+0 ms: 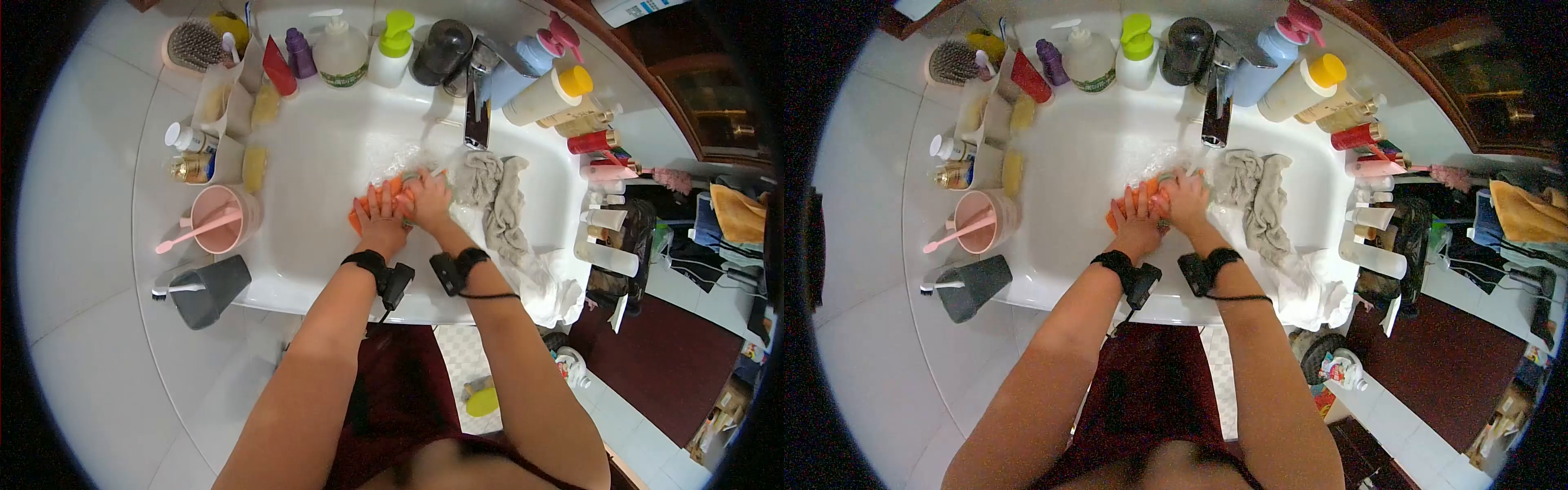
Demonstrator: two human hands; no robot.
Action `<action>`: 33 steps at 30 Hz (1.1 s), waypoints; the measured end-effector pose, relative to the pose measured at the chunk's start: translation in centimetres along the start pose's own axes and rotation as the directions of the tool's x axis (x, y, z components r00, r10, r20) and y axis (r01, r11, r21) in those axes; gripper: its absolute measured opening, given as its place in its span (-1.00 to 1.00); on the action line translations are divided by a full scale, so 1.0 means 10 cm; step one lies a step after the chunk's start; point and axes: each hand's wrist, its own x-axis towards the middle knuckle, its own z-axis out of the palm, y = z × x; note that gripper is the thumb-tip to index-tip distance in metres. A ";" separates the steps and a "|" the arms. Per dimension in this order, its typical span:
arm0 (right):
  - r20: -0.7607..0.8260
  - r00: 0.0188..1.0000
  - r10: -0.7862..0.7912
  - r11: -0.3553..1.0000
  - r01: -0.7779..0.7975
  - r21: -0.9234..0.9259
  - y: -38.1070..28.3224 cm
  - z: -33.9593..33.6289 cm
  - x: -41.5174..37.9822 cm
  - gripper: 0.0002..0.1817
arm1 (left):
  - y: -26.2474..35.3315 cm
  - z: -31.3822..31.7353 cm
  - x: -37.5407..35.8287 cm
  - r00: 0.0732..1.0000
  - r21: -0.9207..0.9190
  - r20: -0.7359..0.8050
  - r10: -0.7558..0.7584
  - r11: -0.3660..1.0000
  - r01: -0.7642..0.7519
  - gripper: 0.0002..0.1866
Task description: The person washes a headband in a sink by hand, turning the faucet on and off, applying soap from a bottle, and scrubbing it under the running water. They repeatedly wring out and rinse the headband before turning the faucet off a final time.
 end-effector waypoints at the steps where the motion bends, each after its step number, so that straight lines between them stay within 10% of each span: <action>1: 0.050 0.998 0.034 0.997 -0.031 -0.070 0.08 0.02 0.13 -0.66 | 0.00 0.03 0.01 0.999 -0.021 -0.040 0.026 0.999 -0.026 -0.28; 5: 0.126 0.965 0.230 0.853 -0.262 0.451 0.39 0.11 0.42 -0.62 | -0.03 0.10 0.01 0.984 -0.050 -0.159 0.083 0.995 -0.092 -0.26; 10: -0.141 0.833 0.534 0.370 -0.080 0.926 0.46 0.09 0.18 -0.51 | 0.01 0.02 0.01 0.998 -0.056 -0.052 0.033 0.998 -0.036 -0.26; 13: -0.121 0.986 -0.112 0.934 0.146 0.326 0.28 -0.11 -0.23 -0.52 | 0.01 0.03 0.04 1.000 -0.029 -0.027 0.014 0.999 -0.015 -0.27; 22: -0.053 0.998 -0.038 0.999 0.036 -0.023 0.18 0.01 0.12 -0.62 | -0.02 0.05 0.01 0.994 -0.078 -0.088 0.069 0.994 -0.076 -0.30; 25: 0.192 0.971 0.139 0.988 -0.149 0.038 0.15 -0.16 0.32 -0.59 | -0.02 0.17 0.06 0.981 -0.056 -0.174 0.082 0.994 -0.093 -0.30; 31: -0.223 0.974 0.030 0.803 0.110 0.585 0.44 -0.37 -0.02 -0.51 | 0.03 0.01 0.05 0.999 0.010 0.020 0.038 0.999 -0.038 -0.29; 33: -0.198 0.977 0.081 0.997 -0.075 0.036 0.44 -0.89 -0.13 -0.52 | 0.04 0.00 0.05 0.999 0.000 0.030 0.024 1.000 -0.024 -0.30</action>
